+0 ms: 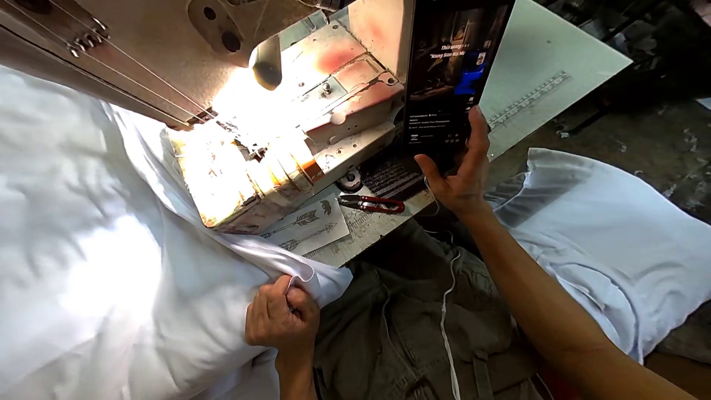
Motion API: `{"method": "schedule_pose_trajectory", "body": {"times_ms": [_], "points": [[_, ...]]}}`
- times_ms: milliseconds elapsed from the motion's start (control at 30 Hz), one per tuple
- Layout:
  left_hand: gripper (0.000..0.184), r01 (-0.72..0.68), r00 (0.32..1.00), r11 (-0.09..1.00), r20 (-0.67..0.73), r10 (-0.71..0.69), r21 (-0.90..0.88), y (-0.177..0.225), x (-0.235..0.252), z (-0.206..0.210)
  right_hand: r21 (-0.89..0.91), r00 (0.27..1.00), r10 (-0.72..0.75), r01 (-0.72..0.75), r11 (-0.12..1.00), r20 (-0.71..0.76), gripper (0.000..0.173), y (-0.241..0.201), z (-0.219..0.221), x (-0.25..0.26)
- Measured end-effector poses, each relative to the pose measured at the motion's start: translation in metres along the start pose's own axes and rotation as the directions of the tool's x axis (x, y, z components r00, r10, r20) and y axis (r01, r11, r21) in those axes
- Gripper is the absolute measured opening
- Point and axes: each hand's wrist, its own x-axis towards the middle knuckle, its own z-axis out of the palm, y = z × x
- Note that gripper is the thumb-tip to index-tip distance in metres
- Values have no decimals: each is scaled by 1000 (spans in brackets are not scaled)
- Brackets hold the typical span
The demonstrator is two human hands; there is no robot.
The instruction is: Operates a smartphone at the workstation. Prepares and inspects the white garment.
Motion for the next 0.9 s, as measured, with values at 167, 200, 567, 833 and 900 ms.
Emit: {"method": "schedule_pose_trajectory", "body": {"times_ms": [167,200,567,833,900], "points": [[45,-6,1000,1000,0,6,-4,0,0,0,11,1000,4,-4,1000,6,77,0,0,-1],[45,-6,1000,1000,1,6,-3,0,1,0,17,1000,7,-7,1000,2,74,1,0,-2],[43,-5,1000,1000,3,5,-12,-1,-1,0,68,999,35,-33,997,-23,49,1,2,-3],[39,124,984,981,144,-103,-150,0,5,-13,81,999,30,-27,996,-38,52,0,4,-3],[40,383,900,797,383,-208,-467,-6,23,-46,101,999,24,-20,995,-41,60,1,3,-2]]}}
